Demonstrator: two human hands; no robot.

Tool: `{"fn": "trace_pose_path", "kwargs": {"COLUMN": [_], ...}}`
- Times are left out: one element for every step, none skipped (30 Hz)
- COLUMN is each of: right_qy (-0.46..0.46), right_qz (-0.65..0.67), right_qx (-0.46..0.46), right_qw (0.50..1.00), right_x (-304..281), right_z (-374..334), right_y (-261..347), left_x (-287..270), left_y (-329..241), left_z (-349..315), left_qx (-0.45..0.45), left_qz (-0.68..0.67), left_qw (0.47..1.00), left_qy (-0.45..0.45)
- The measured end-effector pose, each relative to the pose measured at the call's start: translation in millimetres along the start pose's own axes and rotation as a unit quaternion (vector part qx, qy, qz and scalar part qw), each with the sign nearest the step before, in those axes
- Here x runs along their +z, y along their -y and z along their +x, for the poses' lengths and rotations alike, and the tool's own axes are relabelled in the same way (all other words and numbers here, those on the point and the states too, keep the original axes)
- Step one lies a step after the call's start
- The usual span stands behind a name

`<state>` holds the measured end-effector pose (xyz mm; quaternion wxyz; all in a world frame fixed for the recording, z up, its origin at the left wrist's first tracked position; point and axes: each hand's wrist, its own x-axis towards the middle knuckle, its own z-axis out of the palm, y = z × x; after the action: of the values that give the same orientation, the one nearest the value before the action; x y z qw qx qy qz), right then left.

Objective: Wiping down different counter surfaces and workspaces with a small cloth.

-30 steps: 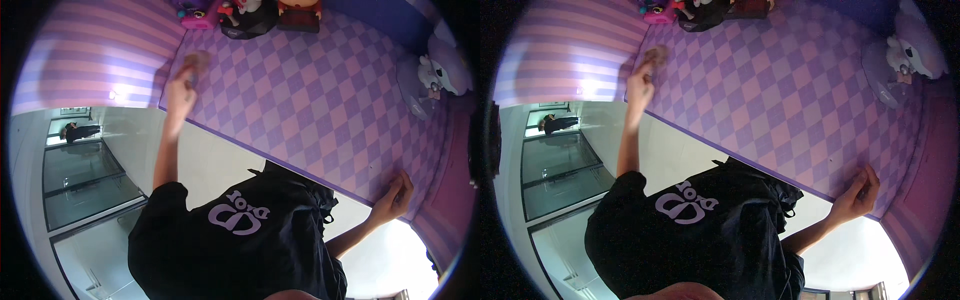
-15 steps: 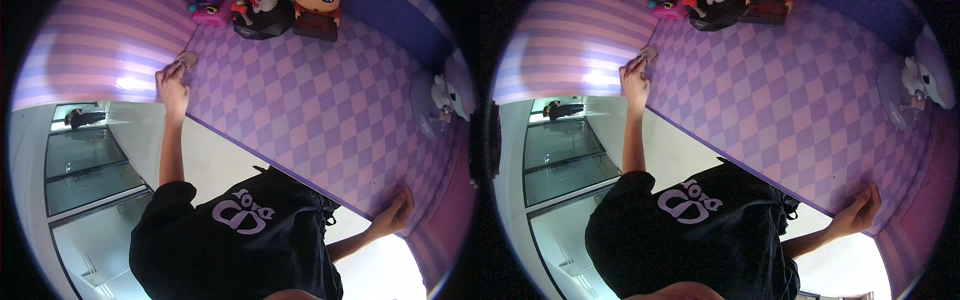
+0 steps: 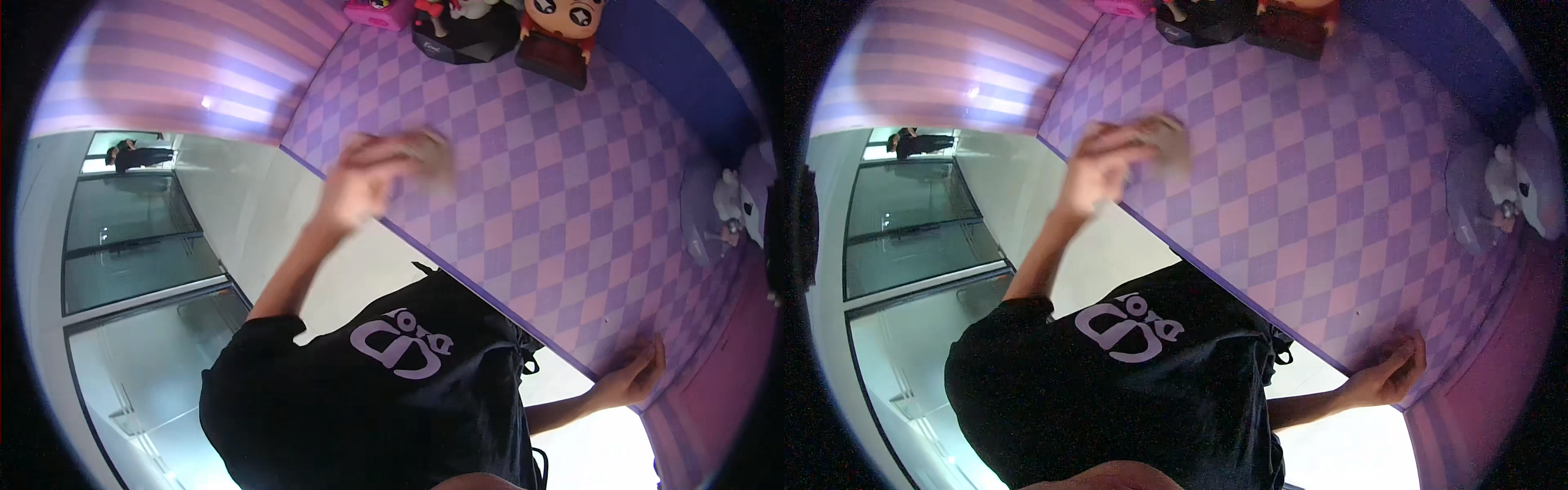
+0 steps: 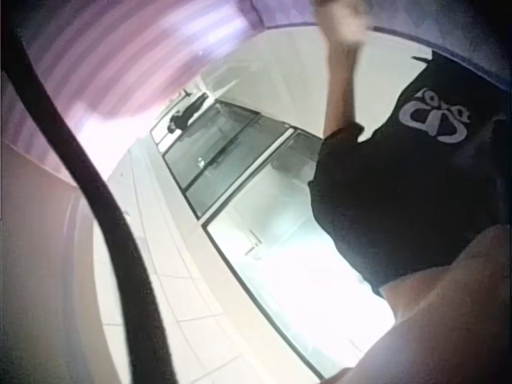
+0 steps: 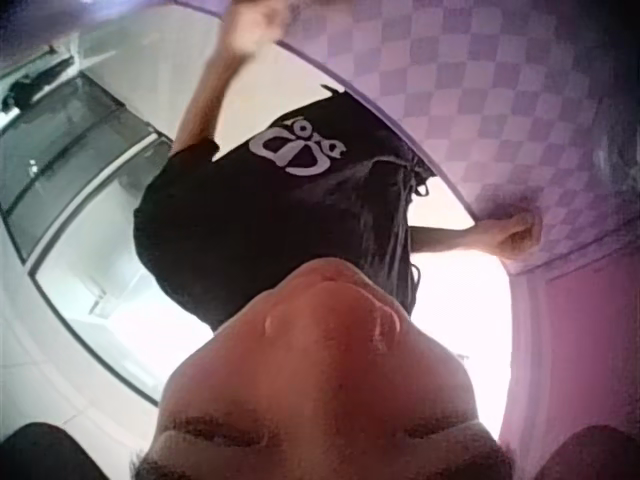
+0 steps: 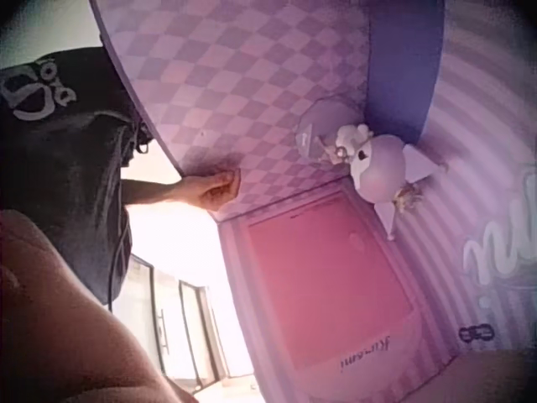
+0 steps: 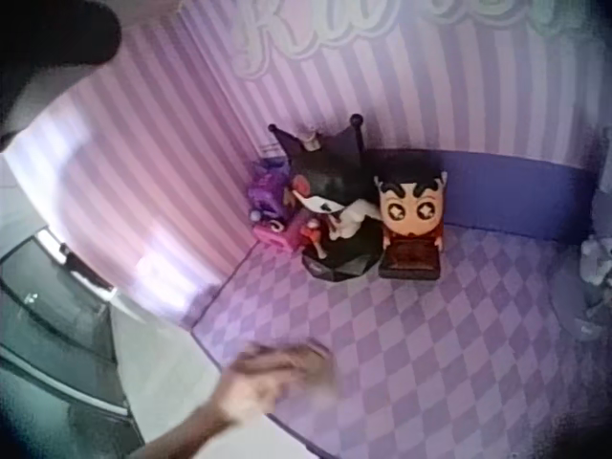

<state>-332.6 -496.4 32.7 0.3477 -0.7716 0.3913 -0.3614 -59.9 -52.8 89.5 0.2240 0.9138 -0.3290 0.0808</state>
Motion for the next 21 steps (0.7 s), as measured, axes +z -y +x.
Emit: {"fn": "trace_pose_path", "kwargs": {"right_qy": [0.016,0.020,0.020,0.019,0.017,0.014,0.010,0.014,0.010,0.007,0.009,0.022,0.033,0.023,0.013,0.006,0.000,-0.008,-0.012,-0.010,-0.008], "right_qz": [0.011,0.018,0.021,0.019,0.016,0.011,0.006,0.005,0.002,0.000,0.001,0.007,0.011,0.012,0.013,0.016,0.021,0.018,0.009,0.004,-0.002], "right_qx": [0.009,0.022,0.022,0.012,0.003,-0.003,-0.010,-0.013,-0.013,-0.012,-0.012,-0.014,-0.018,-0.019,-0.019,-0.019,-0.020,-0.016,-0.009,-0.002,0.001], "right_qw": [1.000,0.999,0.999,1.000,1.000,1.000,1.000,1.000,1.000,1.000,1.000,1.000,0.999,1.000,1.000,1.000,1.000,1.000,1.000,1.000,1.000], "right_x": [1,1,2,6,10,13,14,16,16,16,16,18,21,19,17,18,19,16,14,14,14], "right_z": [3,4,6,5,4,2,2,2,2,1,1,3,5,3,2,1,1,-2,-3,-2,-3], "right_y": [-2,-2,-1,5,12,18,20,20,21,21,22,22,22,22,22,21,20,22,24,26,29], "left_x": [-17,-25,-36,-49,-59,-55,-48,-43,-32,-12,4,2,12,21,23,16,2,-17,-34,-53,-73], "left_y": [35,75,117,139,159,155,146,108,79,36,0,-37,-66,-83,-84,-70,-46,-15,19,56,81], "left_z": [-15,-38,-58,-64,-68,-68,-69,-63,-49,-37,-32,-20,-25,-24,-19,-17,-16,-17,-20,-32,-46], "left_qx": [-0.036,-0.158,-0.187,-0.219,-0.063,-0.116,-0.169,-0.255,-0.251,-0.164,-0.117,-0.059,-0.050,-0.028,0.050,0.028,0.006,-0.088,-0.093,-0.174,-0.239], "left_qz": [0.045,-0.009,0.007,0.020,0.219,0.189,0.159,0.058,-0.124,-0.069,-0.108,-0.175,-0.232,-0.295,-0.259,-0.294,-0.328,-0.366,-0.315,-0.242,-0.145], "left_qw": [0.998,0.985,0.976,0.965,0.961,0.964,0.963,0.960,0.957,0.980,0.986,0.982,0.968,0.946,0.956,0.944,0.930,0.911,0.937,0.952,0.960], "left_qy": [-0.019,-0.072,-0.106,-0.141,-0.154,-0.145,-0.135,-0.098,-0.074,-0.085,-0.041,0.045,0.085,0.130,0.125,0.145,0.164,0.170,0.119,0.071,0.021]}}
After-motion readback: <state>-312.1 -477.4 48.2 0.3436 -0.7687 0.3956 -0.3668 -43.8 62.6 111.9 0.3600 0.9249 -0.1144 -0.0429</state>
